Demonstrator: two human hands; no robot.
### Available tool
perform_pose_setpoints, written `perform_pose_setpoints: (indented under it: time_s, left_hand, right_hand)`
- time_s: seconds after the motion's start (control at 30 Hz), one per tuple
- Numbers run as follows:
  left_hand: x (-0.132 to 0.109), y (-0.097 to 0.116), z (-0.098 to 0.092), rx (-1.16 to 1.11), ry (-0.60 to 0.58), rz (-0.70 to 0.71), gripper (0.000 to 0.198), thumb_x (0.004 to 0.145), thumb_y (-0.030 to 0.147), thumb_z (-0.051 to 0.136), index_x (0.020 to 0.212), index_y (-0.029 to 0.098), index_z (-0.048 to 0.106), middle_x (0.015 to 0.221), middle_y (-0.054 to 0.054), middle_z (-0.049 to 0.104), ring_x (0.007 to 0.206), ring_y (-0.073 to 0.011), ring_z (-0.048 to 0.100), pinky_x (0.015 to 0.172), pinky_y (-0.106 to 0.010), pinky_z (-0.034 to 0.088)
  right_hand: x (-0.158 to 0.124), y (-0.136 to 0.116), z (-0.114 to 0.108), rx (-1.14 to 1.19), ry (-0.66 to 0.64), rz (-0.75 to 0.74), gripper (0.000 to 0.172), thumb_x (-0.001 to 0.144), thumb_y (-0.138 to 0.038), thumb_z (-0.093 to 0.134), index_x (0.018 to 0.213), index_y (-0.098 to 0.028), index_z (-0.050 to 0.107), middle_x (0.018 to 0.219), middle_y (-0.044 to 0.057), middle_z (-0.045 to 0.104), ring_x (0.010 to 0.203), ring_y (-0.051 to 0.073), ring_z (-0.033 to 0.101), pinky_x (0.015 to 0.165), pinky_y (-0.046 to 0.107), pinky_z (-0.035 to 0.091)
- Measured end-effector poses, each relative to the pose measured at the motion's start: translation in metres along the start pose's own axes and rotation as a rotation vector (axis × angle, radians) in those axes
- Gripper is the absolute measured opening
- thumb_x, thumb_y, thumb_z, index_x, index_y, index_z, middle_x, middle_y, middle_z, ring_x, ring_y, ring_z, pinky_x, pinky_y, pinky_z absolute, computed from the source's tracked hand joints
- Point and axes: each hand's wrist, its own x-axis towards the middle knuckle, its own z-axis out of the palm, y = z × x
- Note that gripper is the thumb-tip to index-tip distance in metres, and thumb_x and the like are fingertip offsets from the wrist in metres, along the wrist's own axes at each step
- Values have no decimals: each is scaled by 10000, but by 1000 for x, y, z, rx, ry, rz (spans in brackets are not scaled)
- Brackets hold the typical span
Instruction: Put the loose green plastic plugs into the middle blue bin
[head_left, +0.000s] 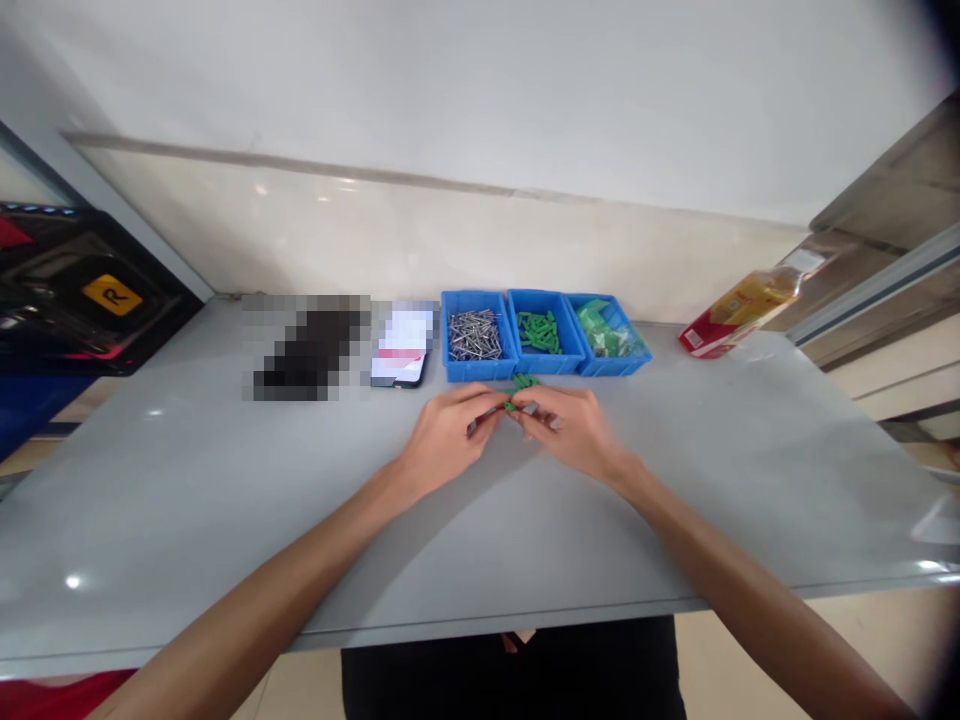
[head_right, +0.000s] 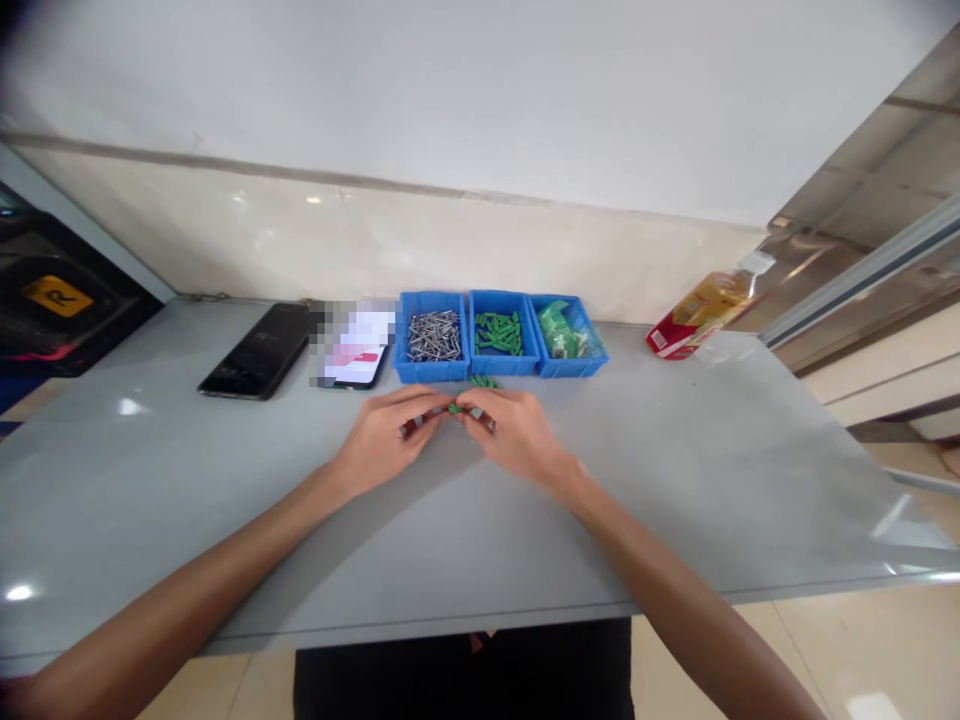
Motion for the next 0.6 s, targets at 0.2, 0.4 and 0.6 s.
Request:
perform_pose_setpoints:
  time_s: [0.2, 0.4, 0.6]
  left_hand:
    - [-2, 3, 1, -12, 95, 64, 187, 844, 113, 566, 985, 160, 680, 972, -41, 689, 603, -61, 569, 570, -180, 497]
    - [-1, 3, 0, 29, 95, 78, 172, 877, 126, 541, 970, 171, 678, 947, -26, 702, 713, -89, 628, 616, -190, 507]
    - [0, -1, 1, 214, -53, 7, 233, 879, 161, 550, 1082, 214, 652, 1075, -36, 668, 915, -167, 634, 688, -253, 513]
  right_hand:
    - [-1, 2, 4, 108, 25, 9, 104, 875, -185, 536, 876, -199, 639, 753, 7, 673, 620, 105, 597, 624, 237, 490]
    - [2, -3, 0, 114, 95, -56, 117, 865, -182, 552, 902, -181, 663, 816, 35, 659, 620, 98, 578, 609, 232, 507]
    - [10, -5, -16, 147, 74, -43, 94, 846, -225, 586, 867, -198, 674, 795, 18, 654, 602, 96, 592, 572, 220, 516]
